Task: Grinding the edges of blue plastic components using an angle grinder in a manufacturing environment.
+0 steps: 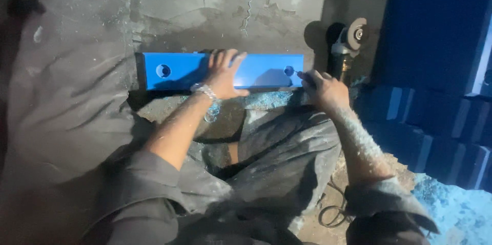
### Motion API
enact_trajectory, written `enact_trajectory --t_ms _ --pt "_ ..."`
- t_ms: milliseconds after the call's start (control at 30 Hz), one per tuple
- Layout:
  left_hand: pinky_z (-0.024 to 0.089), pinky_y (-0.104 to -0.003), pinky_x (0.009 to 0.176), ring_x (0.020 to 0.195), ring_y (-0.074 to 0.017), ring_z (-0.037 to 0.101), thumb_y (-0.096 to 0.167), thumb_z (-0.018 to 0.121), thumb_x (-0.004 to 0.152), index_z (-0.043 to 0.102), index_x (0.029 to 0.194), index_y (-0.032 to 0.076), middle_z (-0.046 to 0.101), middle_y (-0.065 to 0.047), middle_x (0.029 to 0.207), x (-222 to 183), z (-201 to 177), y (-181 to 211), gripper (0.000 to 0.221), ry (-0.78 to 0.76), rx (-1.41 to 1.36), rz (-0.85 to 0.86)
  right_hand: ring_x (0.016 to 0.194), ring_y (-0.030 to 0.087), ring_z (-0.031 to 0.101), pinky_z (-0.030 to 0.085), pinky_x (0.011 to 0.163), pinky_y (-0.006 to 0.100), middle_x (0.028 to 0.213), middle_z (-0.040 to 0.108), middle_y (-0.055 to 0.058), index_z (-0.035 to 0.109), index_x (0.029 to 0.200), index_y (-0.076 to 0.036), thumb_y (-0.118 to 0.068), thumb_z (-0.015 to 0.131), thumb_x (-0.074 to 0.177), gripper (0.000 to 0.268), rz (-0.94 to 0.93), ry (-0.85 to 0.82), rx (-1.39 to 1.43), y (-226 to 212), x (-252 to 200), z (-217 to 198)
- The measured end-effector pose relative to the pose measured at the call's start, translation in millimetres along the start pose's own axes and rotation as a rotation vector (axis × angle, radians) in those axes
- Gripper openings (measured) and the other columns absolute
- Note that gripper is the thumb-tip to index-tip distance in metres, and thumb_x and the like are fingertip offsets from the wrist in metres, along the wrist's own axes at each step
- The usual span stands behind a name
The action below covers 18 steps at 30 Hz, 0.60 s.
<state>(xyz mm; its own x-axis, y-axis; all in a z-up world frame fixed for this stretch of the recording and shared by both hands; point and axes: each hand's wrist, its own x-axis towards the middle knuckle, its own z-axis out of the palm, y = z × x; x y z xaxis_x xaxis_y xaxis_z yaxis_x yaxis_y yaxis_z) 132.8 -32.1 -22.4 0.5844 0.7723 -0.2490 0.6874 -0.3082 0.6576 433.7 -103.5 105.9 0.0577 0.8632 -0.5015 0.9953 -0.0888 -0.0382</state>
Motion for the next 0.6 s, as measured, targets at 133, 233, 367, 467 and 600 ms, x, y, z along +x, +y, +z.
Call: enact_trajectory --t_ms 133,233,367,467,600 --pt "0.007 -0.062 0.118 0.145 -0.0365 0.025 0.045 0.094 0.059 0.03 0.156 0.021 0.034 -0.017 0.151 0.3 10.9 18.7 0.119 0.125 0.053 0.06 0.09 0.035 0.073 0.058 0.071 0.046 0.112 0.072 0.012 0.063 0.132 -0.026 -0.048 0.054 0.105 0.036 -0.009 -0.027 -0.1 -17.5 22.8 -18.7" --pt "0.006 -0.057 0.121 0.149 -0.0306 0.026 0.035 0.091 0.062 0.031 0.159 0.025 0.036 -0.012 0.153 -2.5 9.3 25.1 0.115 0.095 0.162 -0.014 0.081 0.028 0.075 0.062 0.065 0.04 0.111 0.069 0.012 0.062 0.13 -0.02 -0.047 0.052 0.104 0.038 0.083 -0.24 -0.215 -25.3 33.5 -18.7" --pt "0.008 -0.056 0.12 0.147 -0.0297 0.027 0.033 0.09 0.064 0.032 0.159 0.026 0.038 -0.011 0.151 -2.1 7.5 25.6 0.112 0.122 0.177 -0.013 0.089 0.023 0.072 0.058 0.078 0.04 0.109 0.072 0.007 0.071 0.123 -0.025 -0.043 0.055 0.104 0.031 -0.064 -0.183 -0.291 -37.8 39.5 -21.0" --pt "0.01 -0.057 0.121 0.145 -0.0311 0.031 0.039 0.09 0.069 0.034 0.159 0.025 0.04 -0.012 0.148 -1.9 21.4 17.9 0.107 0.189 0.144 0.019 0.086 0.022 0.071 0.058 0.074 0.039 0.109 0.07 0.007 0.069 0.127 -0.023 -0.042 0.053 0.104 0.033 -0.051 -0.255 -0.324 -45.5 41.2 -19.2" --pt "0.013 -0.059 0.118 0.139 -0.0336 0.034 0.056 0.09 0.062 0.037 0.155 0.026 0.042 -0.014 0.143 -2.4 10.1 23.2 0.111 0.215 0.07 0.041 0.083 0.02 0.073 0.059 0.069 0.037 0.109 0.071 0.007 0.068 0.127 -0.023 -0.038 0.053 0.103 0.032 -0.064 -0.24 -0.351 -56.0 46.6 -19.0"
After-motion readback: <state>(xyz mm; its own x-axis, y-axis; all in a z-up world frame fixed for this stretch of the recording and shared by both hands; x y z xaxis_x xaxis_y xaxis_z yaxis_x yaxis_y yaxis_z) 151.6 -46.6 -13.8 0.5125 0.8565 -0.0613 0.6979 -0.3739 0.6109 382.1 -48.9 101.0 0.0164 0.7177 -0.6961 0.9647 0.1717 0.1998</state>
